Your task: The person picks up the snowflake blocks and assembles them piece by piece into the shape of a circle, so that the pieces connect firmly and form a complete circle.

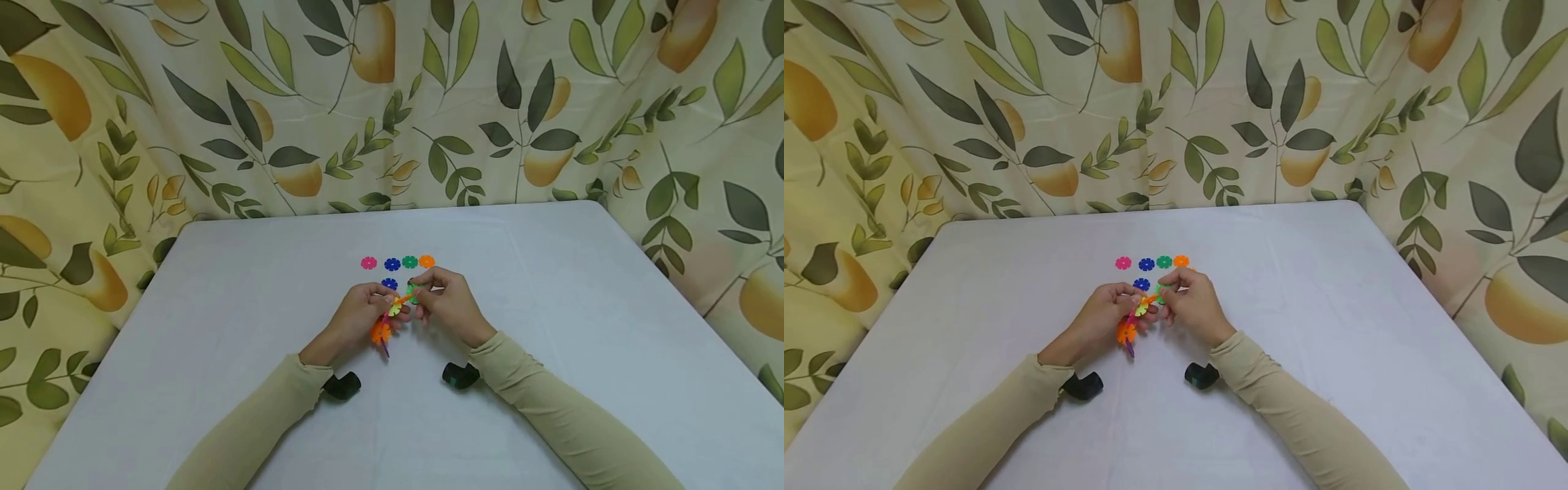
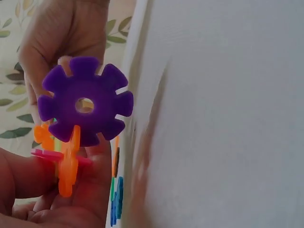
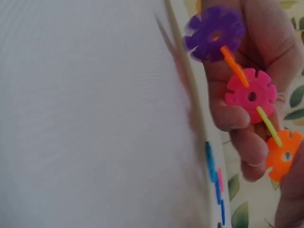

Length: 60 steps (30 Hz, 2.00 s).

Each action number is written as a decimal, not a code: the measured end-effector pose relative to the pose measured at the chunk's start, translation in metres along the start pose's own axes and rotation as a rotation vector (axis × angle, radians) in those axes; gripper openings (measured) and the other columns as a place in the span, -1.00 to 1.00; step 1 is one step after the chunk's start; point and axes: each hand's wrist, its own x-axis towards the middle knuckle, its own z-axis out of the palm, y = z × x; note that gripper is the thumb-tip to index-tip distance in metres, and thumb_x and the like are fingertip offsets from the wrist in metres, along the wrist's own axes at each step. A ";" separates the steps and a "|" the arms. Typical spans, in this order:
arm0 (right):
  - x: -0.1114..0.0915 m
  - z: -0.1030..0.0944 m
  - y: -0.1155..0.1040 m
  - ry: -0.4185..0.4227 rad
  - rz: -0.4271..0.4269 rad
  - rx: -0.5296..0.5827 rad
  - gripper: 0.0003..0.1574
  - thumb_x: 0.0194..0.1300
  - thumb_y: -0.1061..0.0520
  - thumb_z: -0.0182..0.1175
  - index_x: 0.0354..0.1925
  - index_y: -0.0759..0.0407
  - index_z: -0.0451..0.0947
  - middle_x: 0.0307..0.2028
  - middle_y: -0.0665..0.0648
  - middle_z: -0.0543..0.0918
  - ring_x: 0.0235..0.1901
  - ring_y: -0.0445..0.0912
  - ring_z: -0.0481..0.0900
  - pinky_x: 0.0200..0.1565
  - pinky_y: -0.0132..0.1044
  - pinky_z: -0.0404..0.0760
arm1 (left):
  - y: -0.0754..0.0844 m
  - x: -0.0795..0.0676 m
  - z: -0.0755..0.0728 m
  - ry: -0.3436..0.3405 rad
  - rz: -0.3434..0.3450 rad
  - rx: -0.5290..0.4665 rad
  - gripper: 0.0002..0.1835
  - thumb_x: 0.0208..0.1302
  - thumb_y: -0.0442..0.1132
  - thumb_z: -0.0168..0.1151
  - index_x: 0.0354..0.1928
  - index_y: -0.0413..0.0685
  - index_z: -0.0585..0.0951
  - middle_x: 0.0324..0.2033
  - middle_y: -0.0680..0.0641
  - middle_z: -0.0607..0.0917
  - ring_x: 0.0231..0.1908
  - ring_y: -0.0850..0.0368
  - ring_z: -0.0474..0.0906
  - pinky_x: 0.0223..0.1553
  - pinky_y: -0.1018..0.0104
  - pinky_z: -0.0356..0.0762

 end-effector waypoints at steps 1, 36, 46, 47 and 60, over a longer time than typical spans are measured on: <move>0.000 0.001 0.001 -0.001 0.000 -0.002 -0.82 0.46 0.51 0.14 -0.01 0.58 0.55 -0.20 0.42 0.63 -0.62 -0.10 0.59 -0.52 -0.29 0.66 | 0.000 -0.001 0.000 0.009 -0.003 -0.001 -0.79 0.67 -0.41 0.04 0.12 -0.44 0.56 -0.17 -0.31 0.83 -0.33 -0.05 0.84 -0.16 0.22 0.77; 0.036 0.014 0.008 -0.255 0.019 -0.514 -0.69 0.50 0.24 0.30 0.15 0.26 0.73 -0.34 0.10 0.68 -0.42 -0.03 0.58 -0.32 -0.24 0.59 | -0.017 -0.012 -0.063 -0.141 -0.076 0.142 -0.77 0.66 -0.22 0.08 0.04 -0.27 0.59 -0.10 -0.17 0.84 0.01 -0.03 0.75 0.32 0.08 0.52; 0.036 0.017 0.014 -0.282 -0.033 -0.648 -0.82 0.40 0.28 0.41 -0.04 0.28 0.69 -0.44 0.07 0.56 -0.42 -0.04 0.48 -0.33 -0.25 0.49 | -0.016 -0.013 -0.061 -0.155 -0.064 0.123 -0.77 0.66 -0.25 0.11 0.05 -0.29 0.63 -0.10 -0.19 0.83 0.00 -0.03 0.75 0.20 0.22 0.62; 0.036 0.017 0.014 -0.282 -0.013 -0.653 -0.82 0.40 0.28 0.42 -0.06 0.29 0.67 -0.42 0.08 0.57 -0.39 -0.03 0.49 -0.30 -0.25 0.52 | -0.016 -0.013 -0.061 -0.152 -0.062 0.120 -0.77 0.65 -0.24 0.11 0.05 -0.29 0.63 -0.10 -0.19 0.83 -0.01 -0.03 0.75 0.19 0.23 0.63; 0.028 -0.005 0.014 -0.215 0.028 -0.425 -0.85 0.41 0.34 0.36 -0.08 0.29 0.62 -0.24 0.15 0.65 -0.21 0.03 0.57 -0.13 -0.20 0.59 | -0.015 -0.016 -0.058 -0.134 -0.056 0.109 -0.76 0.66 -0.23 0.12 0.03 -0.30 0.62 -0.12 -0.21 0.84 -0.04 0.00 0.76 0.13 0.28 0.64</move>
